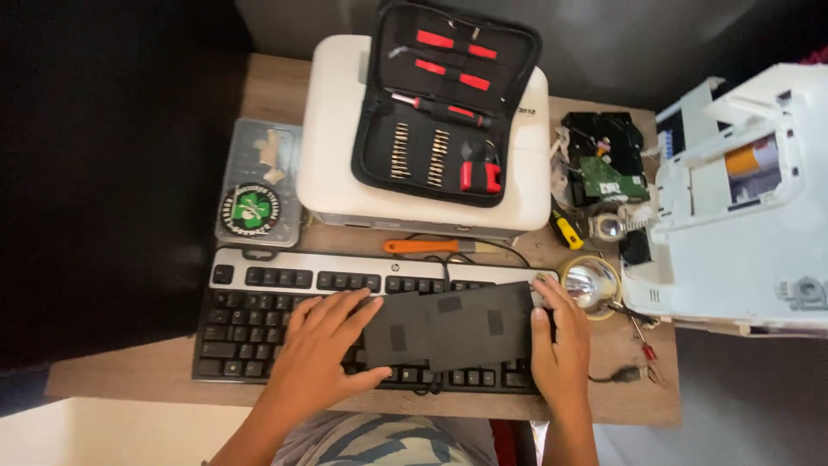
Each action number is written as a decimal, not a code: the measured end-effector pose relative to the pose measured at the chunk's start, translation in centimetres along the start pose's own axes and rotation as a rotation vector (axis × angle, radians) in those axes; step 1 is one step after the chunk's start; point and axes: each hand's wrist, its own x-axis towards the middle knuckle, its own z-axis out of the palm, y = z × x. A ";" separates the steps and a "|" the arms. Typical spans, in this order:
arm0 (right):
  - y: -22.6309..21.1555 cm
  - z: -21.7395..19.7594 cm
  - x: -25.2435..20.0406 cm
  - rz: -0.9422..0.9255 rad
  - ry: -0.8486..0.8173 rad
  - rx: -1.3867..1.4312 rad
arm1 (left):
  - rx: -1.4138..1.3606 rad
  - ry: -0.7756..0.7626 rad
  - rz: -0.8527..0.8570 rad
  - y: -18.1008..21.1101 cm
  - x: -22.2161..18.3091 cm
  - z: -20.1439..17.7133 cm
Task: Cleaning an electronic component using a white cloth on a repair bench.
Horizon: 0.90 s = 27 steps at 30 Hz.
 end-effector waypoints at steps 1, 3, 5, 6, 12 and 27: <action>0.0 0.1 0.1 -0.011 -0.001 0.003 | 0.003 0.009 -0.006 0.0 0.1 -0.2; -0.1 0.0 0.1 0.001 -0.011 -0.007 | -0.030 -0.029 -0.011 0.2 0.1 -0.5; -0.1 0.0 0.0 0.004 -0.012 -0.005 | -0.026 -0.008 -0.007 0.2 -0.1 -0.3; -0.1 0.1 0.0 0.010 -0.008 -0.003 | -0.021 0.011 0.003 0.2 -0.1 -0.3; 0.1 0.2 -0.1 -0.046 0.015 -0.004 | -0.008 0.051 0.027 0.2 -0.3 -0.3; -0.3 0.1 -0.1 -0.015 0.005 0.001 | -0.019 0.034 0.008 0.3 -0.3 -0.3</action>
